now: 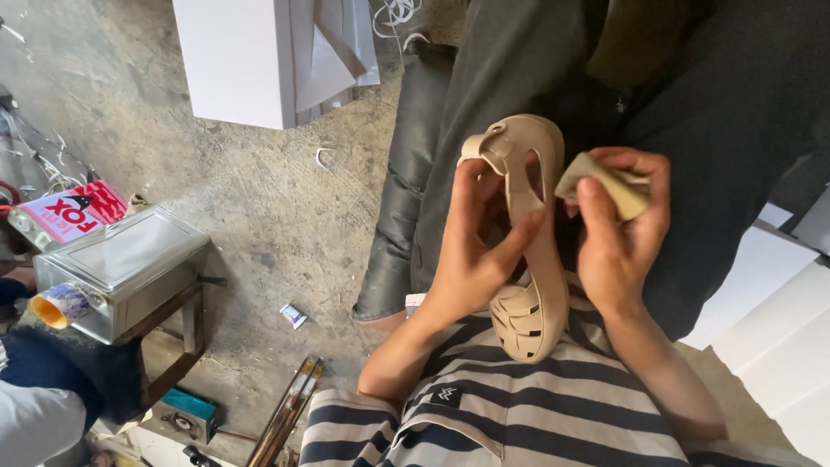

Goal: Cleaning and finishing a beige leather sandal using a cleaning block while sitting on the floor.

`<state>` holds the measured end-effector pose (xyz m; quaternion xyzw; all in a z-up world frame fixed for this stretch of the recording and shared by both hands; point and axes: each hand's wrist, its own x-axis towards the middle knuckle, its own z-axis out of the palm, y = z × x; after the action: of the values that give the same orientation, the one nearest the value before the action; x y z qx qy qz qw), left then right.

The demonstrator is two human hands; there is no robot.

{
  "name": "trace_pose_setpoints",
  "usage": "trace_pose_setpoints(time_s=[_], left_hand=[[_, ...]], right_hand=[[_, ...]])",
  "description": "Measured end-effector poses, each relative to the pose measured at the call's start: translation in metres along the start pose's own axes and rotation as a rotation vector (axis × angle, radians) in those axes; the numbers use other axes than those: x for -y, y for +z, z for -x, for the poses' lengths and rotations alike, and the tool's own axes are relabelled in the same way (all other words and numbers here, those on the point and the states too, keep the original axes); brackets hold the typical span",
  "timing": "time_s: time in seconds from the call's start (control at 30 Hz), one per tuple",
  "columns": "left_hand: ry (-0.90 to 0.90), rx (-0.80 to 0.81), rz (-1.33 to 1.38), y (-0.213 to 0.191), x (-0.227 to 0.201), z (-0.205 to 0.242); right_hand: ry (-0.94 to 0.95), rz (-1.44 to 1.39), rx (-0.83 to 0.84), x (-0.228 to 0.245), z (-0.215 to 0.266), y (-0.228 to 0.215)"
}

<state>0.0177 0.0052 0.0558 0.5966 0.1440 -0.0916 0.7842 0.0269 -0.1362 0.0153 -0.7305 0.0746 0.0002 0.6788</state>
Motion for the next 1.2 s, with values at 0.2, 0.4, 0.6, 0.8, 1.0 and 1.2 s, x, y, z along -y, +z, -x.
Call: trace_pose_setpoints(time_s=[0.2,0.4,0.6,0.8,1.0,1.2], left_hand=[[-0.032,0.046,0.055,-0.013,0.016,0.009],[-0.030,-0.005,0.043,-0.015,0.031,0.008],[-0.060,0.086,0.227,-0.030,0.016,0.005],[-0.194,0.152,0.443,-0.051,0.008,0.002],[-0.198,0.081,0.239,-0.044,0.018,0.000],[-0.053,0.110,0.334,-0.047,0.012,0.015]], right_hand=[[-0.031,0.225,0.221,0.030,-0.013,-0.011],[-0.305,0.384,0.231,0.025,-0.026,0.020],[-0.045,0.142,0.094,0.008,-0.048,-0.005],[-0.205,0.180,0.473,0.048,-0.031,-0.010],[-0.514,0.509,0.391,0.054,-0.038,0.029],[-0.503,0.439,0.728,0.069,-0.011,0.005]])
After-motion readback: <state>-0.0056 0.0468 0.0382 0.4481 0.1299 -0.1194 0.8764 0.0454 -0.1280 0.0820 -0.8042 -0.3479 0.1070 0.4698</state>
